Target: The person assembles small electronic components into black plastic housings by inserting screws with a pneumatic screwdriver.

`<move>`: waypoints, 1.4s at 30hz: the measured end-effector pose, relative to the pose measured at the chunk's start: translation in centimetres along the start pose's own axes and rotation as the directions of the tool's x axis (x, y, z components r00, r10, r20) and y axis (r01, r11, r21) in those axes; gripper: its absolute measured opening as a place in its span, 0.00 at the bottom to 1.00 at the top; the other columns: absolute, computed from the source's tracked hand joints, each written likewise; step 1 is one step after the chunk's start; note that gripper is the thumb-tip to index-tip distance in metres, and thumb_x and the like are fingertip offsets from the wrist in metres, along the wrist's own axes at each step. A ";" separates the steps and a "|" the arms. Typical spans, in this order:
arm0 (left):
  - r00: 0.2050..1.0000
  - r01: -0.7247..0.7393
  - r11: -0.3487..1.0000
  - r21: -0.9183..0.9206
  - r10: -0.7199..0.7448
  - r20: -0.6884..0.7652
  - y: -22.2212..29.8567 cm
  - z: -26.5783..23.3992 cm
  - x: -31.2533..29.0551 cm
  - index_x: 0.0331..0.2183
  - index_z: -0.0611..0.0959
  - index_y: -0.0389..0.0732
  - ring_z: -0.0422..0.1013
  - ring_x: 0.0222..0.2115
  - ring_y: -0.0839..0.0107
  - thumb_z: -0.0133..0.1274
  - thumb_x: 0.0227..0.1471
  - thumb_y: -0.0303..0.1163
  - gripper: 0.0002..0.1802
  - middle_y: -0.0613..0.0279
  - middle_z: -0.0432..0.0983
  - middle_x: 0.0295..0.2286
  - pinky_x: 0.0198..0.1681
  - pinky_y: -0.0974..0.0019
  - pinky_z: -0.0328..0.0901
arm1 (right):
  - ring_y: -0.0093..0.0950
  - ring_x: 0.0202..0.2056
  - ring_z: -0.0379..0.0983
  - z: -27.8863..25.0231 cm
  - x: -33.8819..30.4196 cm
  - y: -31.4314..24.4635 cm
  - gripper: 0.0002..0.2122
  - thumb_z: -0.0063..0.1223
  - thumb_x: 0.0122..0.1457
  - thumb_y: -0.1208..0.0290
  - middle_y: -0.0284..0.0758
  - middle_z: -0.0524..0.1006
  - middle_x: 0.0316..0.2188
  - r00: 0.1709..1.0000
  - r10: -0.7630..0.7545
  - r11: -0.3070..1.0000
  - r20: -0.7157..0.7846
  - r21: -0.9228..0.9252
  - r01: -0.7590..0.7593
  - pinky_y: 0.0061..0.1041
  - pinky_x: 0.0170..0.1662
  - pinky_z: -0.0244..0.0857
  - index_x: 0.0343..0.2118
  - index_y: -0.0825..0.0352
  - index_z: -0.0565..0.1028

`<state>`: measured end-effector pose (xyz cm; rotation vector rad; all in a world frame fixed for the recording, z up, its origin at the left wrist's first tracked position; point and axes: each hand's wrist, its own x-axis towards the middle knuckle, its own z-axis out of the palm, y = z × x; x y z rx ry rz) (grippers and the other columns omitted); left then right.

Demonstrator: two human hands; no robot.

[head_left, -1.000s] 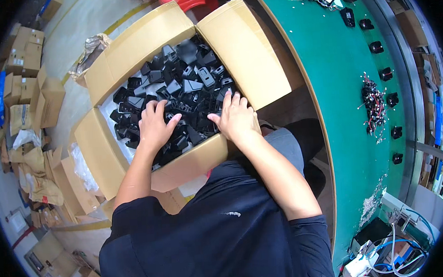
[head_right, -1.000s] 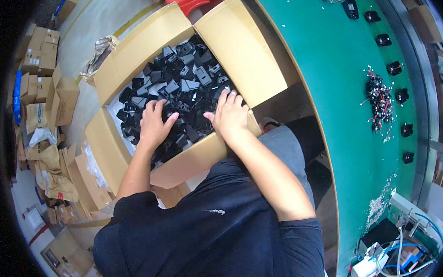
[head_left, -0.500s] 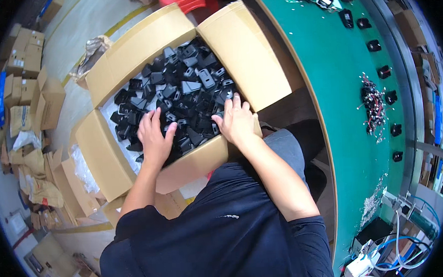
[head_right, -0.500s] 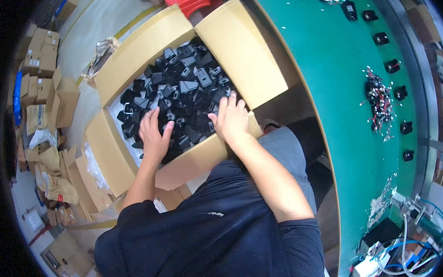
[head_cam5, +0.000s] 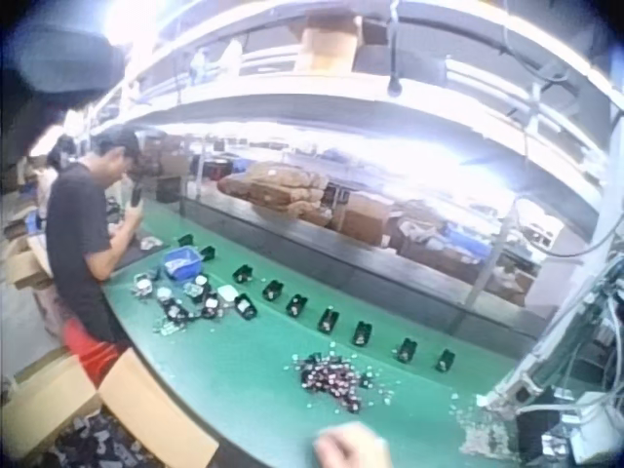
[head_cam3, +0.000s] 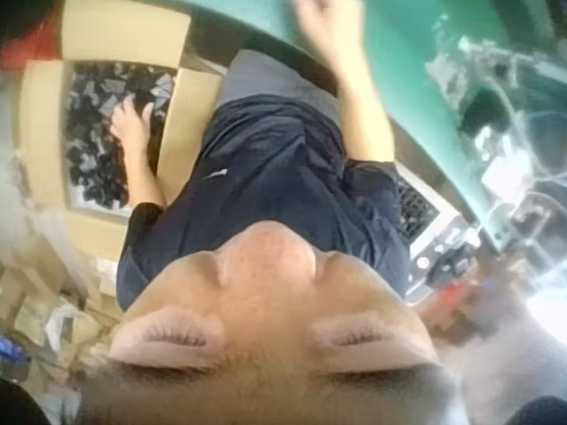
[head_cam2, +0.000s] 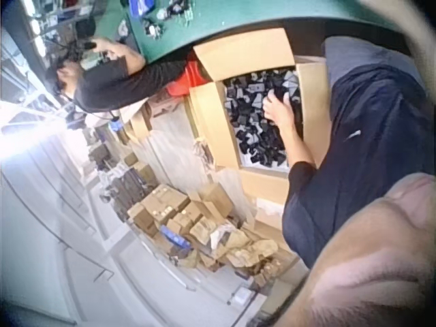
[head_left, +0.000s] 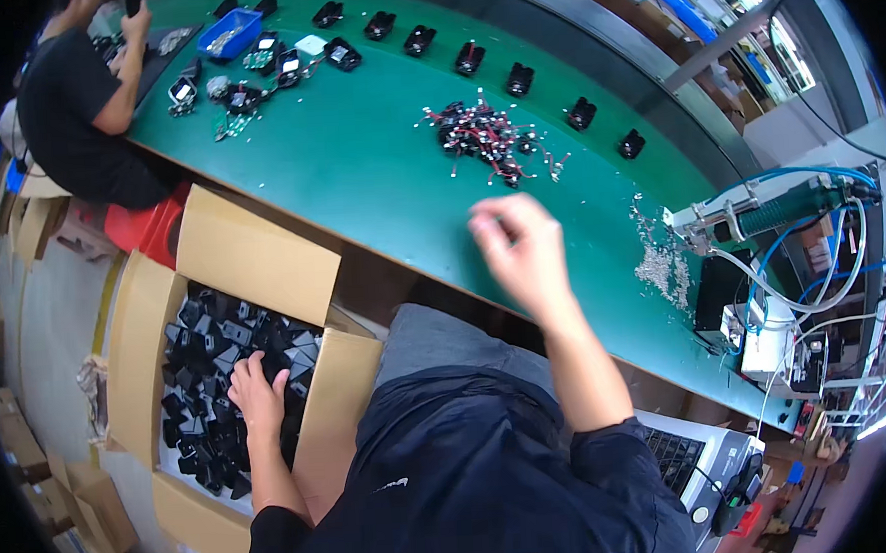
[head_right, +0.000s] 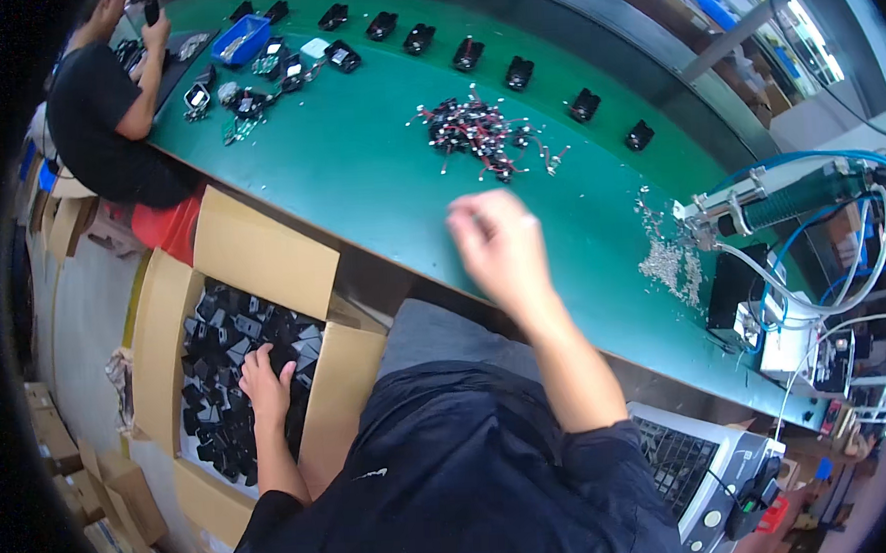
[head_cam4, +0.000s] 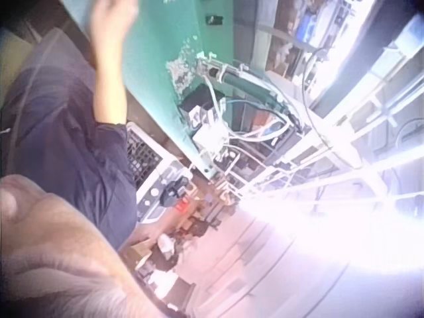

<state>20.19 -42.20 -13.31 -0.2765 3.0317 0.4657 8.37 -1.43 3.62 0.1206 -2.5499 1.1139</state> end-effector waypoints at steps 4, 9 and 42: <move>1.000 -0.022 0.999 0.042 0.021 0.024 -0.7 -0.2 -0.2 0.58 0.70 0.42 0.65 0.52 0.50 0.66 0.50 0.42 0.38 0.54 0.70 0.49 0.55 0.44 0.57 | 0.32 0.25 0.74 -2.9 3.0 5.0 0.07 0.67 0.53 0.74 0.37 0.77 0.31 0.981 0.100 0.966 -0.166 -0.222 -0.136 0.32 0.31 0.70 0.32 0.66 0.79; 0.997 -0.028 0.994 0.104 0.035 -0.065 -0.2 0.0 -0.1 0.59 0.71 0.41 0.66 0.51 0.51 0.66 0.50 0.42 0.38 0.56 0.72 0.47 0.56 0.44 0.56 | 0.41 0.34 0.78 0.5 4.8 7.7 0.17 0.68 0.52 0.59 0.38 0.76 0.32 0.998 -0.021 0.811 -0.053 -0.585 -0.014 0.40 0.37 0.75 0.36 0.65 0.76; -0.100 -0.883 -0.140 -0.448 0.989 -0.112 47.9 -1.2 11.5 0.53 0.77 0.43 0.67 0.51 0.48 0.65 0.39 0.28 0.34 0.50 0.66 0.51 0.54 0.51 0.64 | 0.41 0.40 0.79 -12.4 -15.9 7.2 0.07 0.64 0.49 0.83 0.41 0.78 0.39 0.866 0.335 0.850 -0.372 -0.278 -0.448 0.35 0.42 0.75 0.32 0.70 0.80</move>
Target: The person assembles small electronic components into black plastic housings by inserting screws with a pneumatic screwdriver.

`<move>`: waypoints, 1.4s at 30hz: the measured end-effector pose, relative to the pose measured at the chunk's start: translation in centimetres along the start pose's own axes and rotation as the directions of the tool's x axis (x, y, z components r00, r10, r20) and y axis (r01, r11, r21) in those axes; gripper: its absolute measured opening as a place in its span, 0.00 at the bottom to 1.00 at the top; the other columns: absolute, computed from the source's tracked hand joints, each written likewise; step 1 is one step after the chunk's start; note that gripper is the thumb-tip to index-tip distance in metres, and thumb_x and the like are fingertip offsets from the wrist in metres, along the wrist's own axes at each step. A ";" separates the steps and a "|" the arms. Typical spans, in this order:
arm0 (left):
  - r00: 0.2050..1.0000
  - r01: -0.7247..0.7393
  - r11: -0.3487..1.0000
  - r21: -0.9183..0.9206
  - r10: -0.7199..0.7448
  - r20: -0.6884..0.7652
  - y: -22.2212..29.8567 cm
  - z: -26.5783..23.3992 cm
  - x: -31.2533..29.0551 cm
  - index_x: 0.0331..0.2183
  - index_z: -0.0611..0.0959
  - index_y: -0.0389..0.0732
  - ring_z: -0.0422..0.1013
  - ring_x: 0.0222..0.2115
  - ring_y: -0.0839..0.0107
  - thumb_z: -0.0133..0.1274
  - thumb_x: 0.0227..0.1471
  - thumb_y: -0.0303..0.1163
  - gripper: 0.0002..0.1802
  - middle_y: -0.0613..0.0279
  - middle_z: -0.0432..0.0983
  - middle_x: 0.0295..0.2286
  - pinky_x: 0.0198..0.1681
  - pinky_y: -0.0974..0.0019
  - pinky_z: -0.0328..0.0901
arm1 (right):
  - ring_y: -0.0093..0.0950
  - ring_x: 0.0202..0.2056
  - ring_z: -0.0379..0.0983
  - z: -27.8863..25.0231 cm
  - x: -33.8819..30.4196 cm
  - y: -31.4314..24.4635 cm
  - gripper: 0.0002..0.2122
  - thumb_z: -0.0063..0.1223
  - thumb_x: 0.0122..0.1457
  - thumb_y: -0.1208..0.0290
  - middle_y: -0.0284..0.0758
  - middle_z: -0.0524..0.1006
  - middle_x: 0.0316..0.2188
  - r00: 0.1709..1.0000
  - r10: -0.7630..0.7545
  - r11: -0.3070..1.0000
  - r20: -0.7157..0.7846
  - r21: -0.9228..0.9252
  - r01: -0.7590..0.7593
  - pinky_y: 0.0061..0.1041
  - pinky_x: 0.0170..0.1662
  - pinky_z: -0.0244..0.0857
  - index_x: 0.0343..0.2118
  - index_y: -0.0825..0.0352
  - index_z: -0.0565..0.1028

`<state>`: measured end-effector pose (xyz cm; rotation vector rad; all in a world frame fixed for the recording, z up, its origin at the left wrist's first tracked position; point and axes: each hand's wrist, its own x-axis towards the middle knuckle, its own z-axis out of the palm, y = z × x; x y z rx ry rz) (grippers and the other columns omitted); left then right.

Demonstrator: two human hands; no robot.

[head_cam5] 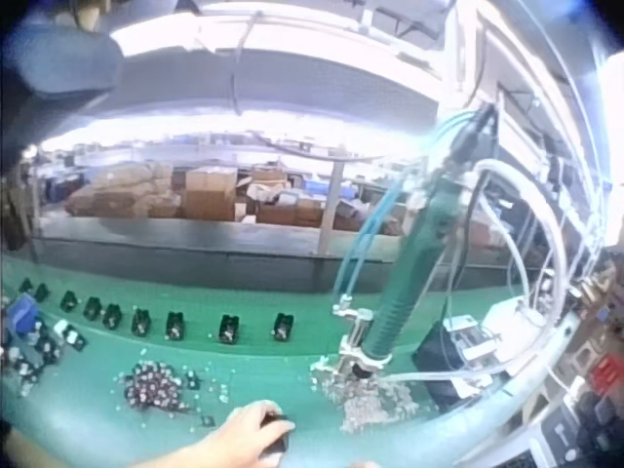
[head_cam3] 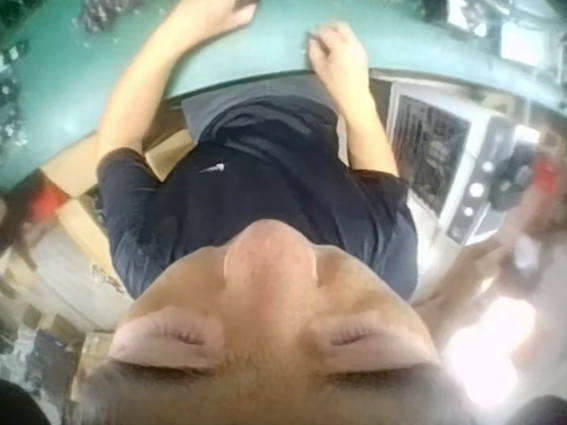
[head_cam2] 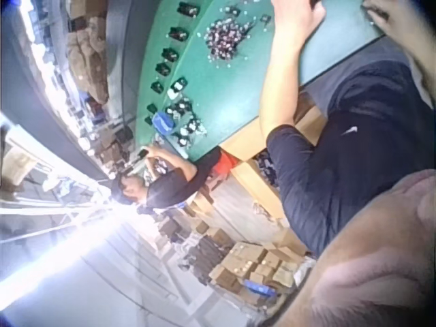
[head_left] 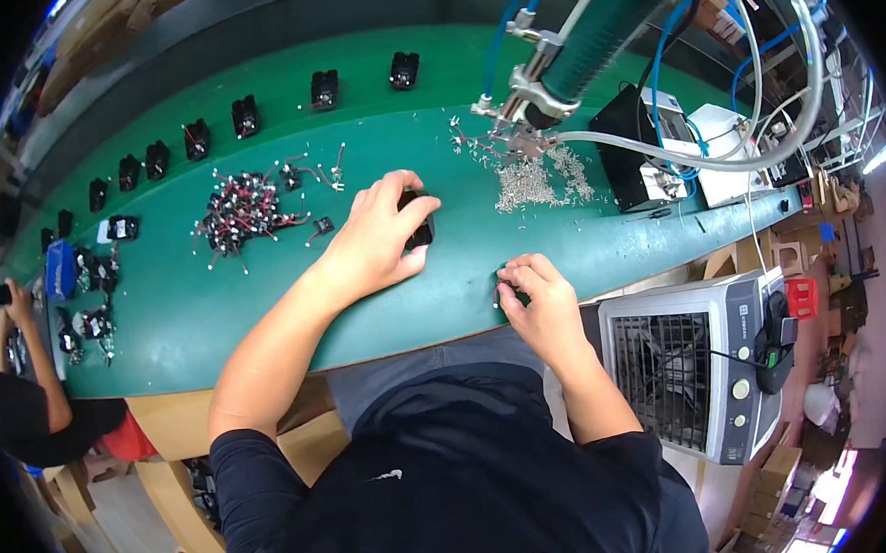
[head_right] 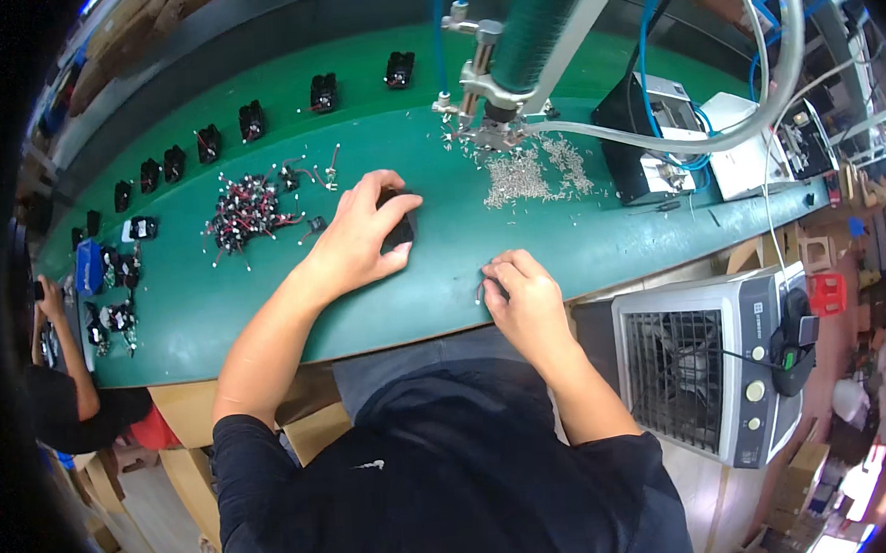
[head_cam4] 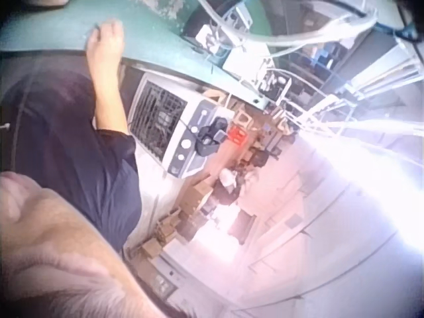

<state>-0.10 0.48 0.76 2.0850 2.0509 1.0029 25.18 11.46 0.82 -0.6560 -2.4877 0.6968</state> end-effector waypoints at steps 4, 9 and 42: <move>0.989 -0.079 0.997 -0.006 0.079 0.122 0.7 1.4 -0.5 0.62 0.71 0.47 0.65 0.53 0.50 0.67 0.40 0.31 0.45 0.51 0.67 0.52 0.56 0.49 0.58 | 0.40 0.38 0.80 -0.3 0.4 0.2 0.08 0.65 0.49 0.82 0.41 0.81 0.38 0.999 0.017 1.000 0.047 0.006 -0.017 0.33 0.41 0.76 0.33 0.70 0.81; 0.999 0.035 0.973 -0.228 -0.028 0.037 0.7 3.8 -0.8 0.64 0.65 0.40 0.65 0.55 0.51 0.71 0.40 0.35 0.51 0.51 0.69 0.52 0.56 0.49 0.58 | 0.37 0.36 0.81 0.8 2.4 -2.1 0.09 0.67 0.49 0.81 0.39 0.82 0.38 0.995 0.063 0.953 0.074 0.291 -0.083 0.32 0.40 0.76 0.34 0.69 0.81; 0.997 -0.036 0.985 -0.166 0.023 -0.079 1.1 4.0 -0.8 0.57 0.73 0.41 0.69 0.51 0.52 0.72 0.30 0.28 0.48 0.53 0.73 0.50 0.53 0.53 0.61 | 0.38 0.37 0.72 2.9 5.6 -2.5 0.06 0.68 0.46 0.76 0.36 0.74 0.29 0.992 -0.085 0.989 0.095 -0.115 0.096 0.37 0.42 0.69 0.29 0.66 0.83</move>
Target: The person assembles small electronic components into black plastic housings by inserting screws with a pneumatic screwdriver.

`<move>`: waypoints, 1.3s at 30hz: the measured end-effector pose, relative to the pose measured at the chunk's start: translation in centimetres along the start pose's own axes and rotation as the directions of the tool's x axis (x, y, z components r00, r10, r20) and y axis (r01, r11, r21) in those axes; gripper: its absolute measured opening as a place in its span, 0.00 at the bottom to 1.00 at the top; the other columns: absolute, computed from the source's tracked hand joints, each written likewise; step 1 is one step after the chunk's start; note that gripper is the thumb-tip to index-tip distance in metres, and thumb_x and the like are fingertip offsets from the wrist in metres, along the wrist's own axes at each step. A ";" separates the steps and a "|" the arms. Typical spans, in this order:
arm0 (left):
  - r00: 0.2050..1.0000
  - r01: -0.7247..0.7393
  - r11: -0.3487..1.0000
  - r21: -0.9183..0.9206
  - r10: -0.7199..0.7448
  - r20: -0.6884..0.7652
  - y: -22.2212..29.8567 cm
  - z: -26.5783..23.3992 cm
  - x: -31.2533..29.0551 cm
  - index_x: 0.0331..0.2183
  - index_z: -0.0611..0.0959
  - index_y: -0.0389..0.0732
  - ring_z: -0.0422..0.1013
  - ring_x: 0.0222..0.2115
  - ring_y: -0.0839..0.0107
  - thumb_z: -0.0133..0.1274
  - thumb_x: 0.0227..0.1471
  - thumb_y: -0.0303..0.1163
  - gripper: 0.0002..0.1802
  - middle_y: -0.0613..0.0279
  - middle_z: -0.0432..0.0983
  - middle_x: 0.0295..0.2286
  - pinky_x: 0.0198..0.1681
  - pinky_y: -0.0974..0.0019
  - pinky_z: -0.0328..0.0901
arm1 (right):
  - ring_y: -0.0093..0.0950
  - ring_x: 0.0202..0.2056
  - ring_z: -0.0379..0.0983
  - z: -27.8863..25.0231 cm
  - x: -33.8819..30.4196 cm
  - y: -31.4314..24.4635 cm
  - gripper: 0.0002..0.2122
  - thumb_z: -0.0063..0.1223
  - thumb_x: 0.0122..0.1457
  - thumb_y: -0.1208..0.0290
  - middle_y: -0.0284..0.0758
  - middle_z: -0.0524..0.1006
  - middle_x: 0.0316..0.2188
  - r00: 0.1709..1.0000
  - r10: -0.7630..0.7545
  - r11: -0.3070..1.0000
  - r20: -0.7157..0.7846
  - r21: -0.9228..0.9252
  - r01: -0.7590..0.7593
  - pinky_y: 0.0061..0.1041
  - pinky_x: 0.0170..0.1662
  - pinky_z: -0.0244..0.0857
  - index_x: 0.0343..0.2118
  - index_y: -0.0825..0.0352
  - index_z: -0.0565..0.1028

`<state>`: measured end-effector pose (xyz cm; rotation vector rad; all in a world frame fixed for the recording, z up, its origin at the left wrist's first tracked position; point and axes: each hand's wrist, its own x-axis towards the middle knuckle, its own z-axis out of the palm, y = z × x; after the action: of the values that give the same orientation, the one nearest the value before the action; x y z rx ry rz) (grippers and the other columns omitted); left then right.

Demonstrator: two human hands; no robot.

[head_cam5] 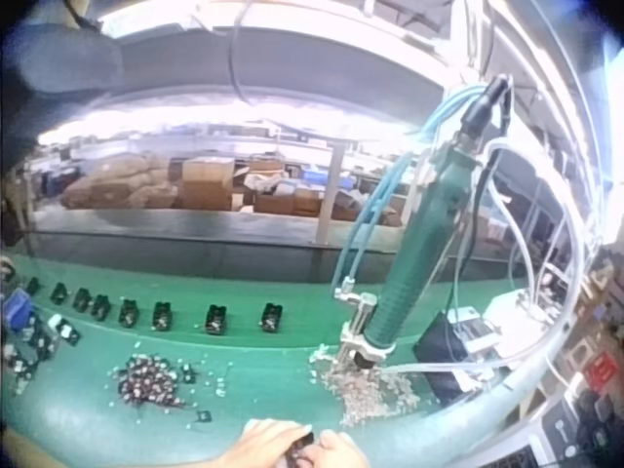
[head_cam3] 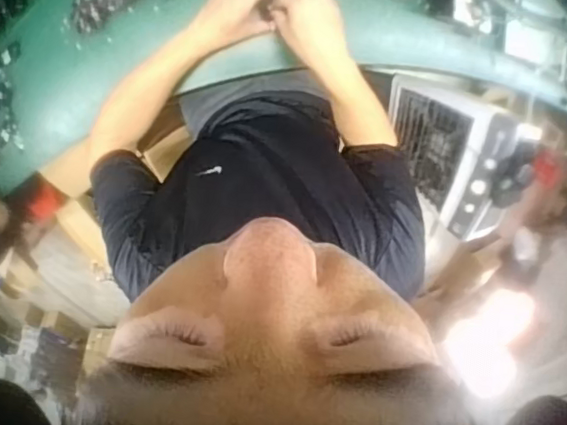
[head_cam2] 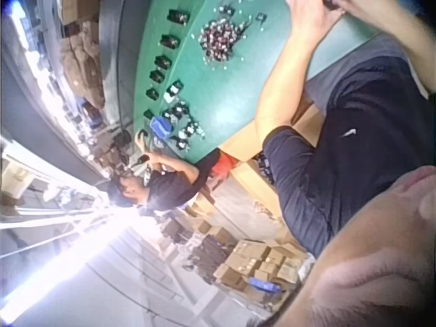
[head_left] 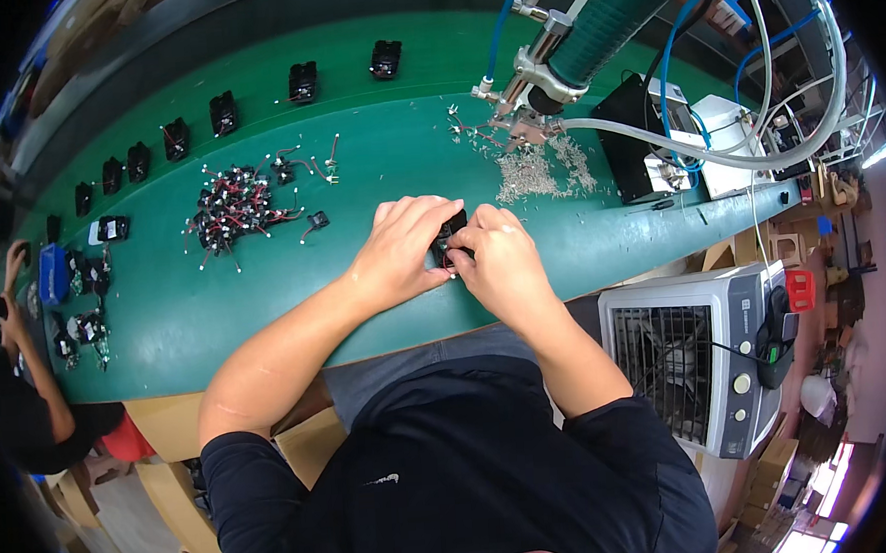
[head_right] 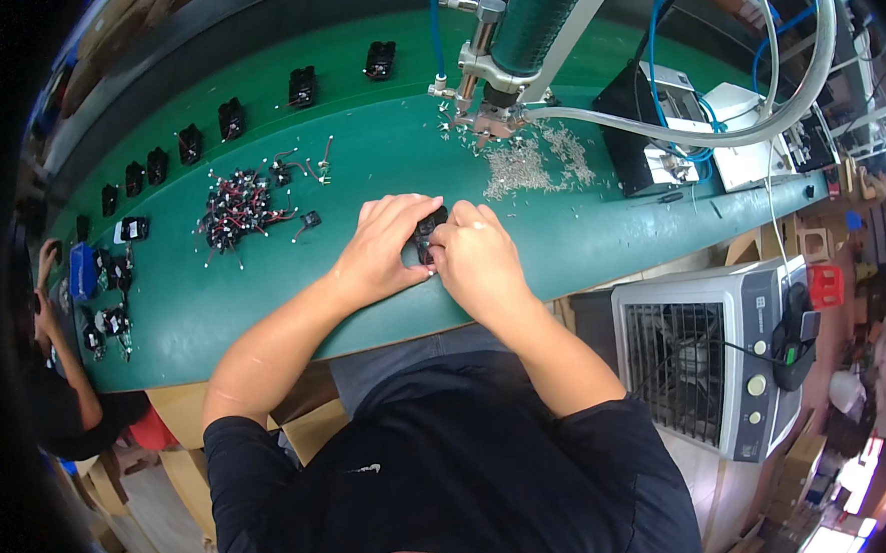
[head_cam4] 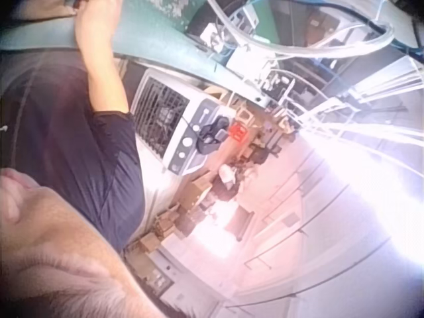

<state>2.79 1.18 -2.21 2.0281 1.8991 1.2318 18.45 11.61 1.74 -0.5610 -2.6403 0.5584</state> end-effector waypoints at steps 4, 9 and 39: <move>1.000 0.012 1.000 -0.003 -0.012 0.012 -0.2 0.0 0.0 0.57 0.73 0.41 0.68 0.51 0.53 0.73 0.31 0.29 0.48 0.54 0.72 0.50 0.53 0.53 0.60 | 0.39 0.40 0.73 0.1 0.0 -0.1 0.05 0.64 0.49 0.76 0.38 0.75 0.33 0.997 0.062 0.998 0.041 0.000 -0.062 0.38 0.45 0.70 0.30 0.67 0.83; 1.000 -0.003 1.000 -0.011 0.003 0.015 0.0 -0.3 0.1 0.57 0.73 0.41 0.69 0.51 0.52 0.73 0.31 0.29 0.48 0.53 0.73 0.50 0.53 0.54 0.60 | 0.40 0.40 0.73 0.1 0.0 -0.3 0.04 0.64 0.50 0.76 0.38 0.75 0.33 0.996 0.071 0.997 0.057 -0.024 -0.069 0.37 0.45 0.71 0.30 0.66 0.83; 0.997 0.054 0.999 0.000 -0.053 -0.052 -1.5 -0.9 0.1 0.38 0.82 0.41 0.69 0.46 0.60 0.72 0.40 0.42 0.24 0.58 0.70 0.51 0.52 0.57 0.56 | 0.21 0.25 0.69 -5.6 8.3 -4.6 0.38 0.28 0.67 0.33 0.32 0.73 0.22 0.845 0.026 0.525 -0.535 0.726 0.444 0.22 0.37 0.65 0.48 0.73 0.69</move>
<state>1.07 1.22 -2.38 1.9510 1.9645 1.2826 12.47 13.17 10.95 -0.0218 -1.6116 1.2882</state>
